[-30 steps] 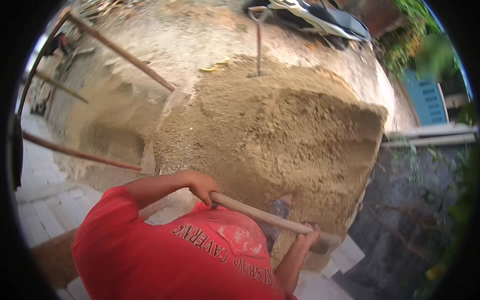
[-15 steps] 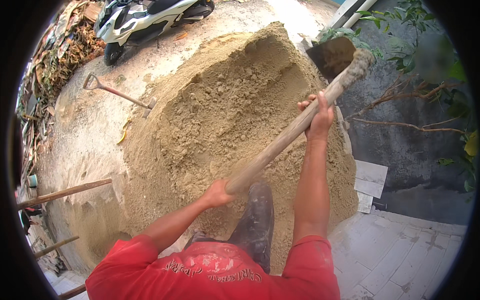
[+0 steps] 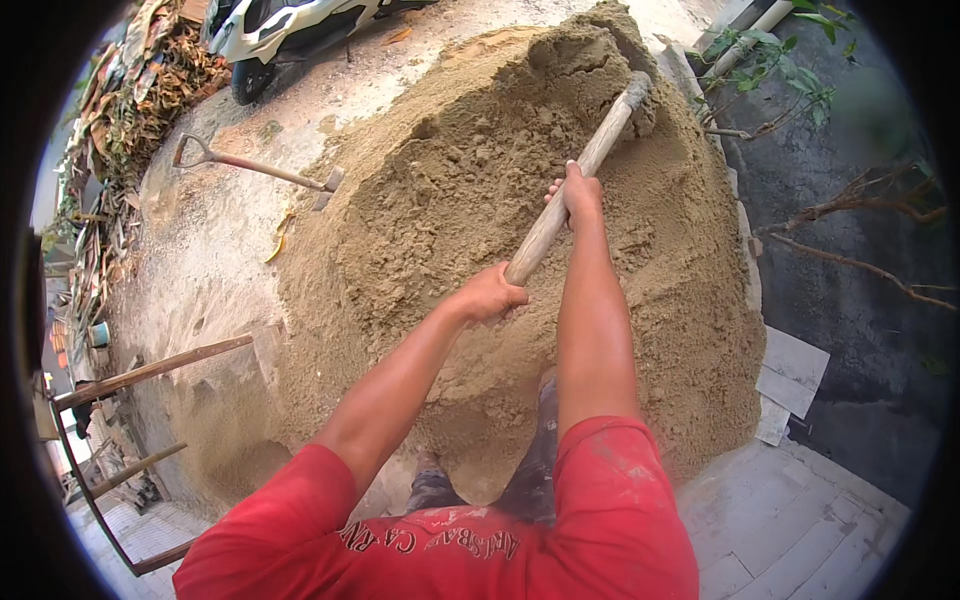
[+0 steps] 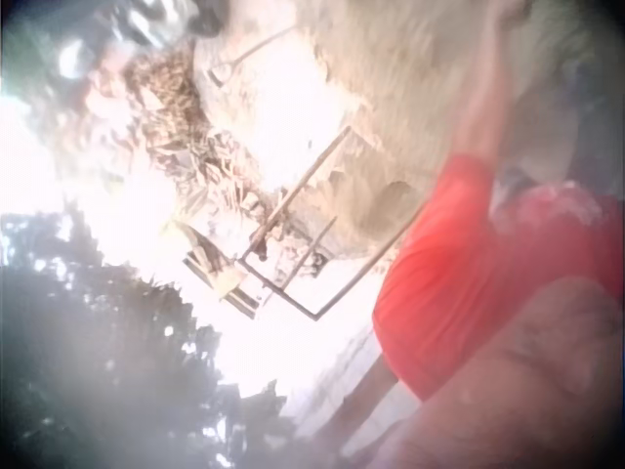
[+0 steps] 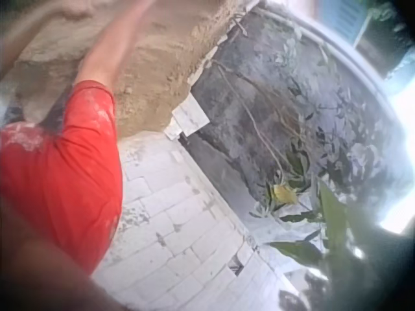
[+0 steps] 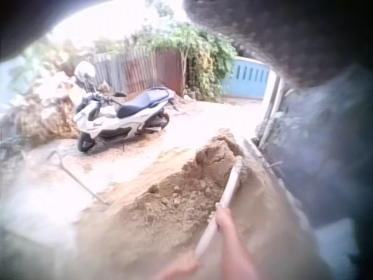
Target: The person uses a hoe to shovel and move sand from a pile through a wooden frame and into a pit.
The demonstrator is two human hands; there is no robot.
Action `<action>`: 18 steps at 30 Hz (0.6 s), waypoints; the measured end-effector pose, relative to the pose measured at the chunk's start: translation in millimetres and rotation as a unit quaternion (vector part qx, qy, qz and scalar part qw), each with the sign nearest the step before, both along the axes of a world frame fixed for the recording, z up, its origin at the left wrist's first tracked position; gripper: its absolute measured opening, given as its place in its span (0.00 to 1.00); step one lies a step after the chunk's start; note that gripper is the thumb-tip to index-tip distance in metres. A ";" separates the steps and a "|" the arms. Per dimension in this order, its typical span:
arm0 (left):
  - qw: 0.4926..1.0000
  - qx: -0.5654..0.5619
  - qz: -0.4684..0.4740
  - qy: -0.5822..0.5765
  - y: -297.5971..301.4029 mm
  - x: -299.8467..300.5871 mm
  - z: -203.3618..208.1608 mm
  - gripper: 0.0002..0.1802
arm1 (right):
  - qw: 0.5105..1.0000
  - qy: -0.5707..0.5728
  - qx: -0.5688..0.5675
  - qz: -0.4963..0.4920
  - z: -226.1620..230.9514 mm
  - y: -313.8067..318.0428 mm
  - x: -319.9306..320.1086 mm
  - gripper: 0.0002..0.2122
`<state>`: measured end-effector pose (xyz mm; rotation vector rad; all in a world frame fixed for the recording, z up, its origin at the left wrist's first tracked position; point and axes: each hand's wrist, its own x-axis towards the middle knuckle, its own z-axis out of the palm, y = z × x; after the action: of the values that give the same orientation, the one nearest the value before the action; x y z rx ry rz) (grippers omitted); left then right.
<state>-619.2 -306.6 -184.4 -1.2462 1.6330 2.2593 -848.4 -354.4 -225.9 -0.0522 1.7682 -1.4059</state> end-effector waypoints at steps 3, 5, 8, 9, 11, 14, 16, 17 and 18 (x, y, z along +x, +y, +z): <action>0.999 0.011 0.005 -0.042 27.8 70.5 8.0 0.21 | 0.998 -0.057 0.015 -0.006 -15.4 31.3 75.5 0.18; 0.998 0.016 -0.002 -0.066 52.5 107.2 18.6 0.21 | 0.996 -0.081 0.028 -0.008 -30.3 62.7 113.9 0.18; 0.994 -0.031 -0.045 -0.095 114.1 186.6 -23.9 0.24 | 0.984 -0.166 0.056 -0.031 -67.0 131.4 194.1 0.17; 0.989 -0.082 -0.066 -0.102 132.1 205.2 -30.3 0.25 | 0.979 -0.191 0.047 -0.053 -71.1 147.5 211.7 0.17; 0.966 -0.206 -0.096 -0.123 165.0 242.3 -25.8 0.28 | 0.964 -0.247 0.028 -0.090 -69.1 178.5 244.7 0.16; 0.938 -0.237 -0.172 -0.185 164.0 267.9 32.6 0.34 | 0.936 -0.333 -0.028 -0.108 -50.9 202.0 277.8 0.16; 0.944 -0.129 -0.195 -0.231 158.5 284.7 88.4 0.35 | 0.911 -0.399 -0.060 -0.084 -31.8 213.1 298.6 0.16; 0.949 -0.056 -0.204 -0.235 142.0 281.5 115.7 0.34 | 0.902 -0.412 -0.077 -0.104 -36.0 219.4 294.9 0.16; 0.949 0.010 -0.210 -0.234 129.0 273.5 136.7 0.33 | 0.893 -0.421 -0.099 -0.122 -47.2 216.5 286.3 0.16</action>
<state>-345.7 -177.6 -47.7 -1.1717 1.5061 1.5777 -562.1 -137.9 -273.1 0.6066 0.9227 -1.4634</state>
